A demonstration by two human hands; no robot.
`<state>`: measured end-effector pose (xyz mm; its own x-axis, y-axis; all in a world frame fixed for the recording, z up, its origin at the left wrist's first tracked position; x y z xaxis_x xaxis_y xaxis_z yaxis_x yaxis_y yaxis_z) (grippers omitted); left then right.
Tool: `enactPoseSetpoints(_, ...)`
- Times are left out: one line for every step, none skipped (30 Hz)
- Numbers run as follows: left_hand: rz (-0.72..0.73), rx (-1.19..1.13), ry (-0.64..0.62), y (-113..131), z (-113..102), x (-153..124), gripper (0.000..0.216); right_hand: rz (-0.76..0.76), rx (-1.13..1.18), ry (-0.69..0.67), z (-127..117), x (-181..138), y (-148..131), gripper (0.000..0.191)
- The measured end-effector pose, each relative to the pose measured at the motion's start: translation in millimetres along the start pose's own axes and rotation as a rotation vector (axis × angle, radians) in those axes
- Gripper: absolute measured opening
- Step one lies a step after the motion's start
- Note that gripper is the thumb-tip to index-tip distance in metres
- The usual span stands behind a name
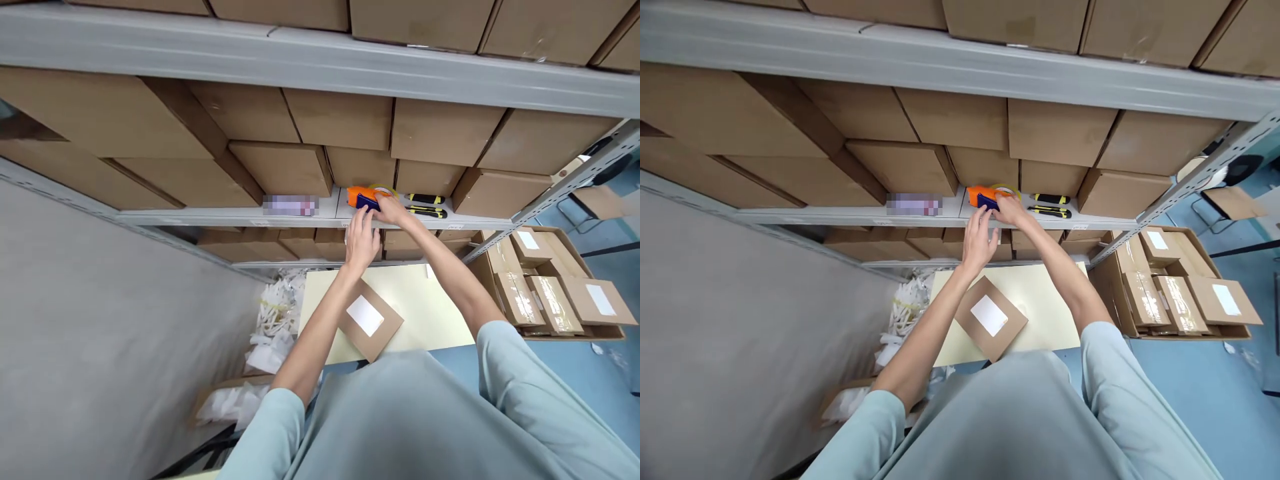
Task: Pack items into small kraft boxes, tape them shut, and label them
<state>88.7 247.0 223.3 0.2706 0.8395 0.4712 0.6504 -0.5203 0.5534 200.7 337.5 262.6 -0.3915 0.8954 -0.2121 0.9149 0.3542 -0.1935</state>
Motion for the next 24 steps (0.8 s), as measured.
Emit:
enactPoseSetpoints(0.006,-0.007,-0.007,-0.2,-0.6,-3.9,0.056,0.024,-0.041,-0.035,0.8,10.1,3.5,0.044)
enactPoseSetpoints(0.013,-0.010,-0.013,0.0,-0.9,-10.8,0.055,0.050,-0.069,-0.068,2.9,18.1,7.0,0.042)
enactPoseSetpoints(0.018,-0.010,-0.019,0.2,-0.7,-20.0,0.053,0.073,-0.087,-0.092,5.6,24.1,10.0,0.039)
enactPoseSetpoints(0.019,-0.009,-0.024,0.1,0.2,-30.6,0.053,0.088,-0.094,-0.108,8.5,28.6,11.7,0.037)
enactPoseSetpoints(0.013,-0.008,-0.032,-0.7,1.7,-42.1,0.052,0.095,-0.094,-0.115,11.2,31.9,12.4,0.036)
enactPoseSetpoints(0.003,-0.010,-0.043,-2.4,4.3,-53.8,0.052,0.096,-0.091,-0.113,13.4,34.2,12.0,0.035)
enactPoseSetpoints(-0.010,-0.018,-0.062,-4.8,8.0,-65.7,0.051,0.098,-0.086,-0.106,15.4,35.5,11.3,0.036)
enactPoseSetpoints(-0.022,-0.030,-0.088,-8.1,12.9,-77.7,0.051,0.101,-0.083,-0.093,17.1,35.5,10.5,0.039)
enactPoseSetpoints(-0.036,-0.046,-0.120,-12.2,18.9,-90.3,0.051,0.107,-0.077,-0.068,18.7,33.9,10.1,0.044)
enactPoseSetpoints(-0.054,-0.064,-0.155,-17.5,25.7,-104.0,0.051,0.114,-0.071,-0.036,21.3,30.1,10.4,0.051)
enactPoseSetpoints(-0.078,-0.083,-0.191,-24.0,33.0,-119.3,0.051,0.122,-0.059,0.010,25.4,23.3,11.8,0.057)
enactPoseSetpoints(-0.112,-0.100,-0.224,-31.7,40.6,-136.4,0.051,0.130,-0.038,0.068,32.0,12.9,14.9,0.062)
enactPoseSetpoints(-0.154,-0.113,-0.256,-40.1,48.1,-155.4,0.052,0.142,-0.005,0.133,42.6,-1.8,20.4,0.065)
enactPoseSetpoints(-0.200,-0.121,-0.287,-48.2,55.7,-175.8,0.052,0.162,0.044,0.198,58.4,-21.2,28.6,0.067)
enactPoseSetpoints(-0.246,-0.126,-0.320,-55.1,63.4,-196.9,0.052,0.196,0.109,0.251,80.8,-45.3,39.6,0.068)
enactPoseSetpoints(-0.286,-0.127,-0.357,-60.0,71.1,-217.9,0.053,0.246,0.190,0.290,109.8,-73.7,52.3,0.070)
enactPoseSetpoints(-0.318,-0.126,-0.397,-62.3,78.8,-237.8,0.055,0.311,0.285,0.307,145.4,-105.9,65.2,0.072)
enactPoseSetpoints(-0.340,-0.126,-0.442,-61.9,86.8,-255.9,0.057,0.388,0.390,0.298,186.5,-140.6,76.1,0.074)
enactPoseSetpoints(-0.353,-0.125,-0.492,-58.7,95.2,-271.9,0.059,0.469,0.505,0.272,230.7,-176.8,83.4,0.077)
enactPoseSetpoints(-0.357,-0.123,-0.545,-53.3,103.8,-285.6,0.062,0.551,0.629,0.236,275.2,-212.8,85.9,0.080)
enactPoseSetpoints(-0.356,-0.120,-0.599,-46.2,112.4,-296.9,0.066,0.630,0.755,0.190,318.0,-246.7,83.5,0.084)
enactPoseSetpoints(-0.352,-0.116,-0.652,-38.5,120.6,-306.0,0.069,0.697,0.877,0.137,356.6,-276.5,76.6,0.089)
enactPoseSetpoints(-0.348,-0.112,-0.700,-30.9,127.9,-313.0,0.073,0.746,0.987,0.090,388.9,-300.7,66.5,0.094)
enactPoseSetpoints(-0.347,-0.111,-0.739,-24.3,133.9,-318.2,0.076,0.774,1.086,0.055,414.2,-318.3,55.0,0.099)
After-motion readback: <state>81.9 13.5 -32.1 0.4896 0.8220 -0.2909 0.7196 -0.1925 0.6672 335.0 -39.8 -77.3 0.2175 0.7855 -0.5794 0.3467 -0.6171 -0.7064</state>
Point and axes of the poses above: each hand's wrist, its own x-axis towards the middle knuckle, its own z-axis out of the palm, y = z × x, the point moved 8 cm from there along x, towards the middle knuckle, and after that the axes turned 9 degrees about -y, right-handed, at the moved point
